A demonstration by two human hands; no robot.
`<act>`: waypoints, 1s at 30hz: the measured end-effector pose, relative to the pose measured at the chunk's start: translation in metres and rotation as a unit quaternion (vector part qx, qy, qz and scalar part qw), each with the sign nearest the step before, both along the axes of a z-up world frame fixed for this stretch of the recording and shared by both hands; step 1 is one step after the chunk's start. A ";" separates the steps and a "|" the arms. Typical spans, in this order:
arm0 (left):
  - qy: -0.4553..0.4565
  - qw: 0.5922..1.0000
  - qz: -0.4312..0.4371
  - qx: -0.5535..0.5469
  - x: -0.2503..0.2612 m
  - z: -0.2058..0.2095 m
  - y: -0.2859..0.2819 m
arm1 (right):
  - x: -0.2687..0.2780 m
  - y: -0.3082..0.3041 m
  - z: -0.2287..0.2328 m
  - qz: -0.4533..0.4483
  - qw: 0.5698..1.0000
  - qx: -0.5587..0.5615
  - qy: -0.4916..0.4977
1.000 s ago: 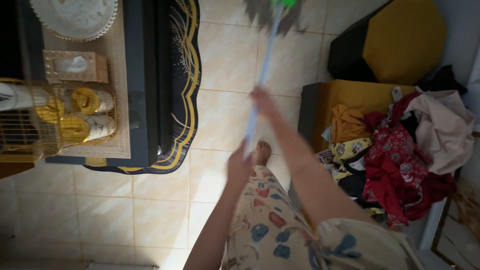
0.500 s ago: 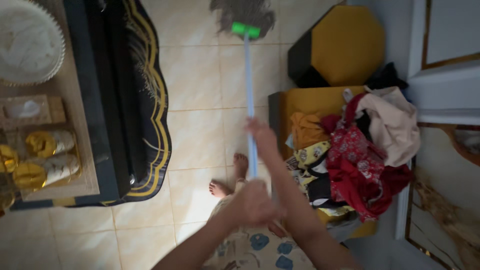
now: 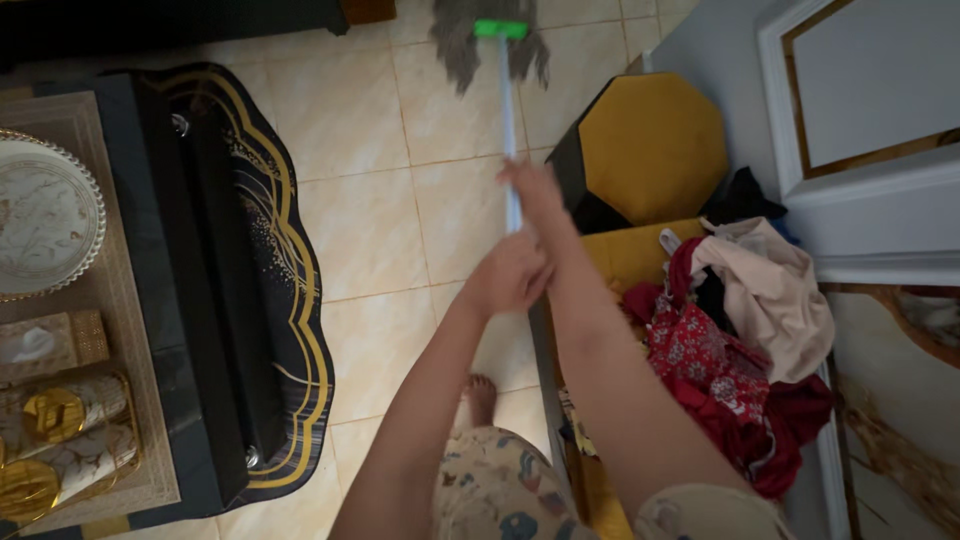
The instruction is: The person mops a tiled floor in various rooms, moving several pairs of shoes aside to clean the area around them.
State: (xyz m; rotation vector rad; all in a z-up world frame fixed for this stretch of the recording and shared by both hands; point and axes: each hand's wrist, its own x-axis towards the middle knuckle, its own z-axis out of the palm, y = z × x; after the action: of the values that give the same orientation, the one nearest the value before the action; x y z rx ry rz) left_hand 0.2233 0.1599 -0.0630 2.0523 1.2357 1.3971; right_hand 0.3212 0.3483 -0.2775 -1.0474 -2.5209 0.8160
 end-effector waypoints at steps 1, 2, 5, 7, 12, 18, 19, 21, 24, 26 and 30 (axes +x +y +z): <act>-0.007 0.999 0.030 0.013 0.003 -0.001 0.011 | 0.002 0.010 0.003 -0.003 0.992 0.108 -0.064; -0.014 0.998 0.059 0.026 0.007 -0.003 0.020 | 0.004 0.016 0.013 -0.007 0.991 0.108 -0.083; -0.075 0.991 0.107 0.019 0.019 -0.010 -0.006 | 0.009 -0.006 0.030 -0.014 0.987 0.087 -0.133; -0.065 0.989 0.133 0.012 0.030 -0.014 -0.039 | 0.015 -0.037 0.025 -0.015 0.986 0.064 -0.155; -0.049 0.996 0.072 -0.023 0.034 0.005 -0.178 | 0.038 -0.173 0.027 0.008 1.000 0.007 -0.010; -0.089 0.991 0.020 -0.094 0.003 0.069 -0.362 | 0.005 -0.381 0.096 -0.045 0.992 0.036 0.115; -0.081 0.990 0.015 -0.112 -0.002 0.086 -0.393 | -0.003 -0.415 0.111 -0.066 0.985 0.024 0.156; -0.066 0.987 0.003 -0.144 -0.012 0.123 -0.444 | -0.013 -0.479 0.147 -0.116 0.985 0.010 0.128; 0.034 0.972 -0.070 -0.220 -0.030 0.198 -0.513 | -0.023 -0.578 0.210 -0.150 0.988 0.035 0.033; -0.064 0.977 -0.020 -0.202 -0.030 0.246 -0.554 | -0.023 -0.624 0.242 -0.128 0.988 0.041 0.077; -0.138 0.975 -0.022 -0.172 -0.025 0.251 -0.583 | -0.017 -0.651 0.261 -0.109 0.985 0.011 0.130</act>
State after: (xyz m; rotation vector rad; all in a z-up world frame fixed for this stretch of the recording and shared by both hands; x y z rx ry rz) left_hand 0.1979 -0.4235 0.1882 1.5847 1.2053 1.2912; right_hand 0.3039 -0.3030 -0.0160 -1.1085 -2.1509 0.8022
